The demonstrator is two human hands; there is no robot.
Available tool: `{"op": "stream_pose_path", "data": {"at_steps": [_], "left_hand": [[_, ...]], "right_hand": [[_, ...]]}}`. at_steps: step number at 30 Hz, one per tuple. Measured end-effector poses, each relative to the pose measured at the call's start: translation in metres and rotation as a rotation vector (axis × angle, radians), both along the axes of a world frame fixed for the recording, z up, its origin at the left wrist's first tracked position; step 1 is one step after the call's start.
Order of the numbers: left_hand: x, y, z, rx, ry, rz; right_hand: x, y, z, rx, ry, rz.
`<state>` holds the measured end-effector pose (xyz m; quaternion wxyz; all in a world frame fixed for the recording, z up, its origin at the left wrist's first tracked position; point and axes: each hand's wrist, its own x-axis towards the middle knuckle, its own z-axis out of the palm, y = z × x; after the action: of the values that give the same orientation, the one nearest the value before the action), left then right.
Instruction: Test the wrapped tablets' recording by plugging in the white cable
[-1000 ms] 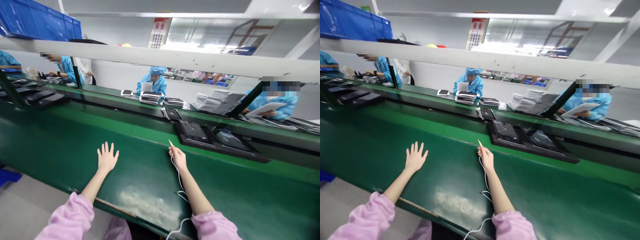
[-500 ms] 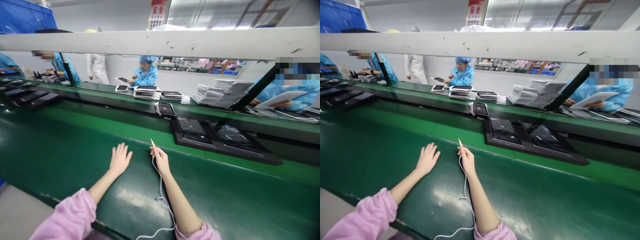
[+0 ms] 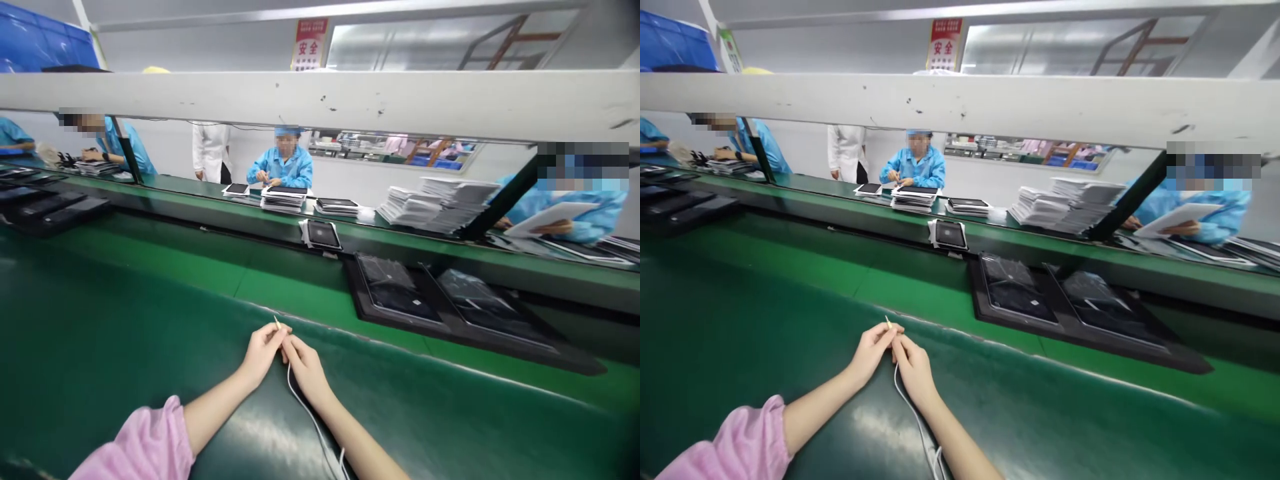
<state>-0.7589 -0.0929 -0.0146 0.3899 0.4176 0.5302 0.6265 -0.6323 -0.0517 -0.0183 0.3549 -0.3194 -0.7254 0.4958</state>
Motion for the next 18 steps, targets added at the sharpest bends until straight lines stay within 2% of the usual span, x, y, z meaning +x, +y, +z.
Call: {"op": "stream_pose_path", "data": {"at_steps": [7,18], "left_hand": [[-0.002,-0.005,0.006,-0.025,-0.127,-0.105],[-0.009,-0.014,0.011,-0.059,-0.120,-0.196]], "right_hand": [[0.006,-0.001,0.002,-0.018,-0.052,0.039],[0.010,-0.002,0.002,-0.069,-0.012,0.029]]}}
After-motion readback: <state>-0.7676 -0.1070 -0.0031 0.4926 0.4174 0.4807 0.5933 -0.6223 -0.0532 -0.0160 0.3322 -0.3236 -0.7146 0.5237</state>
